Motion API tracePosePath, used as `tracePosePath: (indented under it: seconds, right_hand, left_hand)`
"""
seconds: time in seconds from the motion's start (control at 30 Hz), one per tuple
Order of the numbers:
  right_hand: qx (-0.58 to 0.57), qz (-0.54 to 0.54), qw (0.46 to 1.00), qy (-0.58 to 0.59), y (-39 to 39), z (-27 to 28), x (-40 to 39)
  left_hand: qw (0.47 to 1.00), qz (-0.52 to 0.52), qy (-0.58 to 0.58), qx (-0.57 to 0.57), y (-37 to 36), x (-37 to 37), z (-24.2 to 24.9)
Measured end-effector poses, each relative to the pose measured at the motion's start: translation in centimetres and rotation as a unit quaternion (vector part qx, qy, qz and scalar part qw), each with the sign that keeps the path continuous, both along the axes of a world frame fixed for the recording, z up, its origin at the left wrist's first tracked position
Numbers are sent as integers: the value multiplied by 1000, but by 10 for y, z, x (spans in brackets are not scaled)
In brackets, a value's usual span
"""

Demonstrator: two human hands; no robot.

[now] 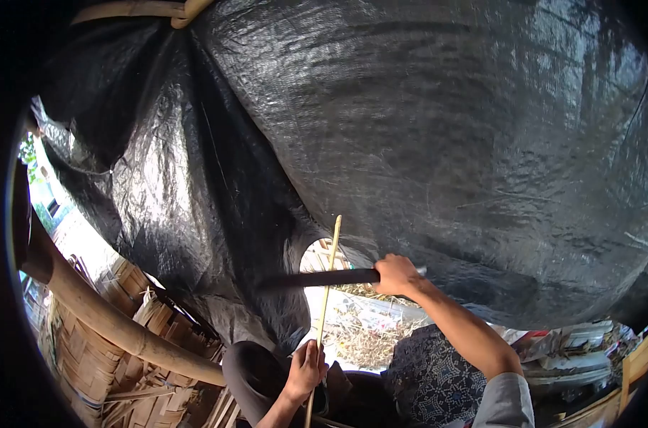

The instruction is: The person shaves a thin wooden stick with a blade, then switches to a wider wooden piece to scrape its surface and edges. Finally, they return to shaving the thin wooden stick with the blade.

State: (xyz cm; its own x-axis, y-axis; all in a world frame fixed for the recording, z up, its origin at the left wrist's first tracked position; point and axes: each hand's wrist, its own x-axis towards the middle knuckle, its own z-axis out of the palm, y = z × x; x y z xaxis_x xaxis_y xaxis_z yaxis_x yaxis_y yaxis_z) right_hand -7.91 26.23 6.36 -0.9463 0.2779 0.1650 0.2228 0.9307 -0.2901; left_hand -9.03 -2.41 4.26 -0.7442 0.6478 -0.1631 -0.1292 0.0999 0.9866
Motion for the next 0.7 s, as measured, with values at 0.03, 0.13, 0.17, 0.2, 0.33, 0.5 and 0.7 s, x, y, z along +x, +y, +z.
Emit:
tracePosePath:
  seconds: [0.03,0.13,0.17,0.2,0.33,0.5,0.7]
  right_hand:
    - [7,1,1000,-2,1,1,-1]
    - [101,73,991,43,3,8,-2]
    - [107,73,991,36,7,7,-4]
    - [-84,-72,994,3,12,3,-6]
    - [-365,-203,907,-46,40,-31,-11]
    - [-372,-219,900,-56,45,-32,6]
    - [-233,-245,930,-146,27,4,22]
  left_hand:
    - [1000,-5,-4,16,1,0,-4]
    - [997,-38,64,-32,-2,9,3]
    - [994,-25,77,-78,-4,13,16]
    - [996,-29,48,-66,-7,11,10]
    - [986,-40,158,-33,1,28,7]
    - [998,-38,53,11,2,24,-10]
    - [996,-82,-4,26,-10,20,24]
